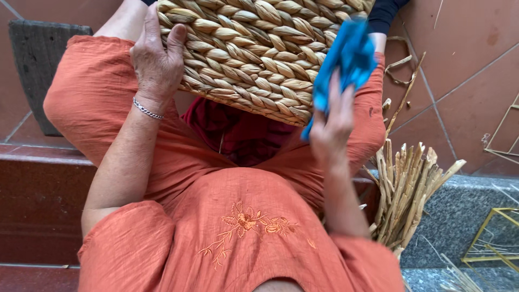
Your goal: The person weaves a rectangular basket using dried palm leaves, trims the edges with scissors, and wipes the surface with a blue cloth.
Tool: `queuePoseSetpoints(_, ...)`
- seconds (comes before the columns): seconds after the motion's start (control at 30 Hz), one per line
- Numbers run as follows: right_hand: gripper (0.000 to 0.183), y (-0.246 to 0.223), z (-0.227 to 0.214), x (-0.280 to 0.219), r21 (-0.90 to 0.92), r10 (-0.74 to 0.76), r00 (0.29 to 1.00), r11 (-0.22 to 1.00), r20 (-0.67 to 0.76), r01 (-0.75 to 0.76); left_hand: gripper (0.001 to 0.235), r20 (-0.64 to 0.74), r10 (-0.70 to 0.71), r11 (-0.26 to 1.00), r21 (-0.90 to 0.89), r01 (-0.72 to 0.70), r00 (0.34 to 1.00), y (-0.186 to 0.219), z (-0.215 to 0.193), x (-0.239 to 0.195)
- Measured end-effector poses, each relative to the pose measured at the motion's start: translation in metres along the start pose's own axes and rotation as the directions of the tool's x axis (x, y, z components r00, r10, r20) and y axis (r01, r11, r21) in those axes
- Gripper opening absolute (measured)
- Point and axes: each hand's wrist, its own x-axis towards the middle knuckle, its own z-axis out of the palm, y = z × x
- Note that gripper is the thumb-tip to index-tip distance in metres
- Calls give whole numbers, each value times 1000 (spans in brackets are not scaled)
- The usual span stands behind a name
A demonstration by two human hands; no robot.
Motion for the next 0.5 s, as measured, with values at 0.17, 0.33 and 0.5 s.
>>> queuePoseSetpoints(0.17, 53, -27, 1, -55, 149, 93, 996, 984, 11, -94, 46, 22, -55, 998, -42, 56, 998, 1, 2, 4)
queuePoseSetpoints(0.33, 56, 44, 11, 24, 448, 179, 983, 877, 34, -175, 43, 94, -88, 985, -138, 100, 992, -2, -9, 9)
queuePoseSetpoints(0.5, 55, 100, 16, 144, 561, 289, 948, 767, 130, -311, 35, 274, -235, 934, -203, 295, 933, -60, 0, 56)
